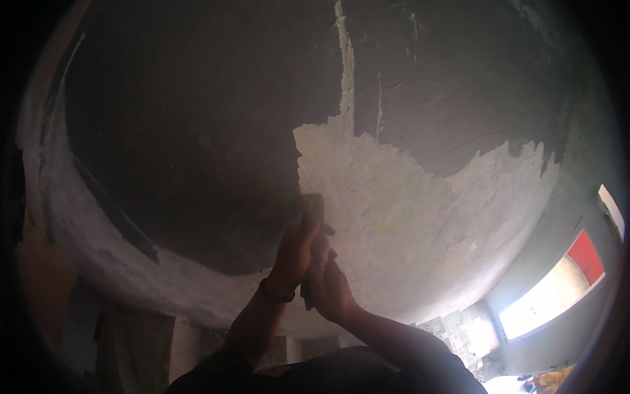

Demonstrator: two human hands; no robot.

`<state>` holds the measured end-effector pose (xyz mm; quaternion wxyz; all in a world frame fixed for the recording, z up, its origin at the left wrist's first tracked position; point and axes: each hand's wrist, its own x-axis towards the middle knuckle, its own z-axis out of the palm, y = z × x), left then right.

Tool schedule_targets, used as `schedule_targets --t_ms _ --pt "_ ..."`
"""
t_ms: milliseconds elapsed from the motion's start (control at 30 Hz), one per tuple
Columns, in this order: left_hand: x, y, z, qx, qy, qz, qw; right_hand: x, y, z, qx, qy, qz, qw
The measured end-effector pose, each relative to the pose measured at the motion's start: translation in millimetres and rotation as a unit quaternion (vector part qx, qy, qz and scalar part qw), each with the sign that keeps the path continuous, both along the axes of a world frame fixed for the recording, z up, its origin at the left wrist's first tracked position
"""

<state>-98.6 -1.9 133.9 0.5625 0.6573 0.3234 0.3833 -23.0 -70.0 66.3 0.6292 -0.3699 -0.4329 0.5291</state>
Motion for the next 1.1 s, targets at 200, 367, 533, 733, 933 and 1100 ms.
schedule_targets --t_ms 200,367,533,733,933,1100 --pt "-0.2 -3.5 8.6 -0.045 -0.008 0.016 0.999 -1.9 0.0 6.4 -0.015 0.023 0.014 1.0" --pt "4.5 2.2 16.6 0.015 -0.003 0.013 1.0 4.9 2.9 16.6 0.031 -0.084 -0.027 0.996" --pt "6.9 0.8 20.5 0.011 -0.005 0.011 1.0 8.3 2.9 19.6 -0.032 -0.03 0.02 0.999" --pt "9.6 1.7 26.6 0.063 -0.037 -0.019 0.997 11.1 2.7 19.4 0.033 -0.067 0.011 0.997" --pt "15.3 1.0 29.9 -0.038 0.011 0.006 0.999 16.4 1.6 27.1 -0.015 -0.032 0.001 0.999" --pt "24.9 5.1 41.9 0.016 -0.04 -0.003 0.999 25.2 3.0 41.5 0.046 -0.045 -0.013 0.998"
